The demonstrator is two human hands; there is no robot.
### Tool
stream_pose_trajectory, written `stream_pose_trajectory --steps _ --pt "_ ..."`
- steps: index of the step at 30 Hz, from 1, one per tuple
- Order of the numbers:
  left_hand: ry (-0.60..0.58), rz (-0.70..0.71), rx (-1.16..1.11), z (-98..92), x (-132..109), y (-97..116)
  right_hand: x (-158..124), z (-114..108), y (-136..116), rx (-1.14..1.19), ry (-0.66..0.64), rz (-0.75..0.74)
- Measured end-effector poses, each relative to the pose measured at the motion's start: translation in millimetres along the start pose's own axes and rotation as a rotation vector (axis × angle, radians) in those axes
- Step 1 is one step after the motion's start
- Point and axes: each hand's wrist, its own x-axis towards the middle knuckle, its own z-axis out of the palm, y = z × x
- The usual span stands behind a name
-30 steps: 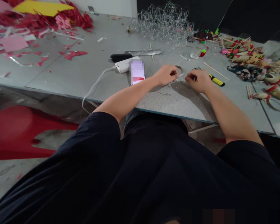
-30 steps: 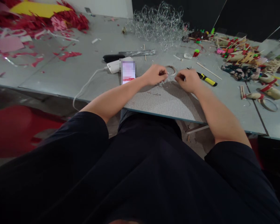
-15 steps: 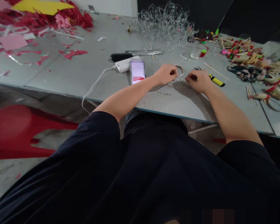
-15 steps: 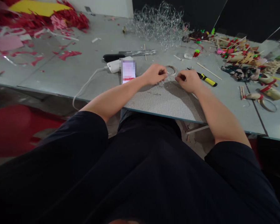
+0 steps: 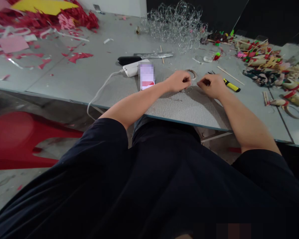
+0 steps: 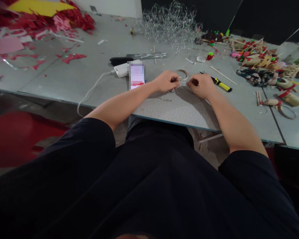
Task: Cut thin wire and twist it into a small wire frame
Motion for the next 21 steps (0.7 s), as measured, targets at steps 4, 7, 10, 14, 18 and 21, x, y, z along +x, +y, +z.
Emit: stream_pose_trajectory --steps 4,7,10,14,18,21 --pt "0.004 0.010 -0.015 0.9 2.0 -4.4 2.0 0.7 3.6 -0.008 0.026 0.021" --pt "0.017 0.024 -0.015 1.2 2.8 -6.0 2.4 0.0 3.7 0.012 0.032 0.047" --pt "0.011 0.012 -0.031 1.1 2.0 -4.5 1.4 -1.7 -0.2 0.031 0.010 0.082" --pt "0.017 0.010 -0.032 0.7 -0.2 -0.1 0.0 -3.0 -9.3 0.028 0.013 0.074" --pt "0.003 -0.010 -0.004 0.7 -1.0 1.6 0.6 -0.8 -10.6 0.002 0.026 0.054" --pt "0.005 -0.003 -0.020 1.0 -0.7 1.0 1.7 1.7 -2.9 -0.034 0.046 0.044"
